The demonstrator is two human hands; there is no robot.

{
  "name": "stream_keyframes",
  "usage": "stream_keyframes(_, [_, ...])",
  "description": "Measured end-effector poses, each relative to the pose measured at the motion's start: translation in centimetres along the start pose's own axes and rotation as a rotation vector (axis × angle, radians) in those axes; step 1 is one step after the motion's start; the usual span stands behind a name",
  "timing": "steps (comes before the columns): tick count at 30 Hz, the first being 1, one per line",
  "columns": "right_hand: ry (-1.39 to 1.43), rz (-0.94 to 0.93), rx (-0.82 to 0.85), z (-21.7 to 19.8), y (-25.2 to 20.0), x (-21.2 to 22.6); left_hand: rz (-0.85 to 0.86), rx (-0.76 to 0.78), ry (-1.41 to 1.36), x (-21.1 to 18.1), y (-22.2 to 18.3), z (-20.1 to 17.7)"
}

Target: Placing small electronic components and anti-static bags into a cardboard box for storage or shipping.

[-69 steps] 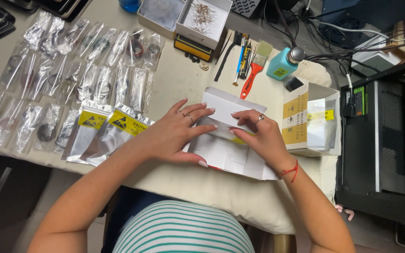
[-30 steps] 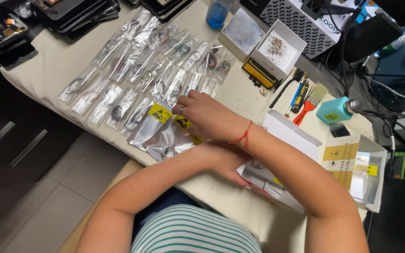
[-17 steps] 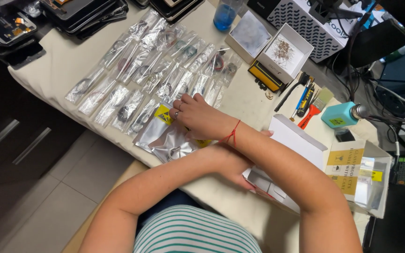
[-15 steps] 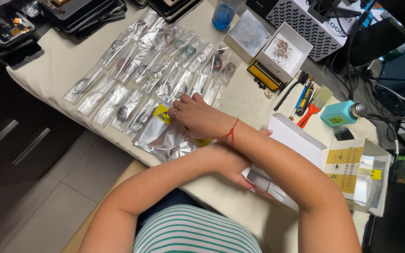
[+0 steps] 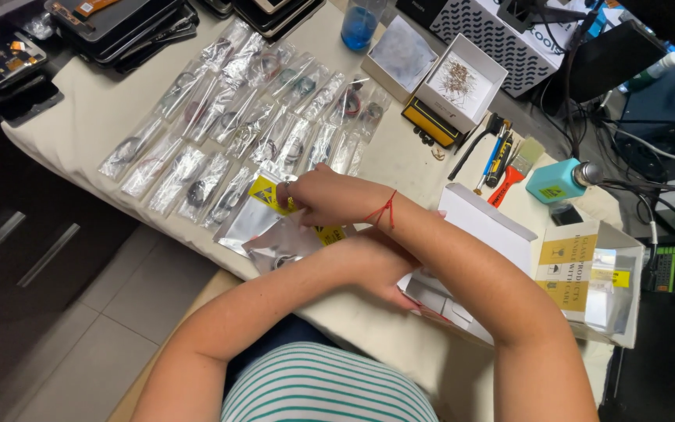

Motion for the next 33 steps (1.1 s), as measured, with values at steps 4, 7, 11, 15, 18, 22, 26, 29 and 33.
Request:
stream_keyframes(4, [0.095,-0.047,-0.136,-1.7,-2.0,-0.4,0.017,0.011,-0.011,0.3,-0.1,0.8])
stream_keyframes(7, [0.194,-0.061,-0.381,-6.0,-6.8,1.0,0.052,-0.096,0.062,1.3,-0.6,2.7])
stream_keyframes(11, [0.162,-0.087,-0.785,-8.8,-16.0,1.6,0.139,-0.264,0.225,1.0,-0.9,1.9])
stream_keyframes(15, [0.107,0.054,-0.991,-8.2,-24.9,2.6,0.169,-0.183,0.053,-0.3,-0.9,-0.3])
stream_keyframes(18, [0.117,0.183,-1.034,-5.8,-29.7,2.5,0.086,-0.118,0.024,1.1,-0.9,1.8])
stream_keyframes(22, [0.136,0.291,-1.073,-2.4,-33.4,2.6,0.121,-0.121,0.164,0.9,-0.6,1.4])
stream_keyframes(26, [0.156,0.35,-1.076,0.2,-35.3,2.7,0.116,-0.1,0.172,0.5,-0.5,0.9])
stream_keyframes(29, [0.148,0.374,-1.062,1.7,-35.9,2.6,0.121,-0.109,0.17,0.4,-0.5,0.7])
stream_keyframes(33, [0.105,0.401,-1.025,3.1,-35.0,2.6,0.108,-0.105,0.178,0.5,-0.5,0.7])
Point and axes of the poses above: each hand's wrist, its own y-axis towards the middle knuckle, its own z-axis out of the palm, x = y × z, the point moved 6 cm from there along y, towards the middle knuckle, and after that the axes turned 6 degrees about -z, right-handed, at the moved point
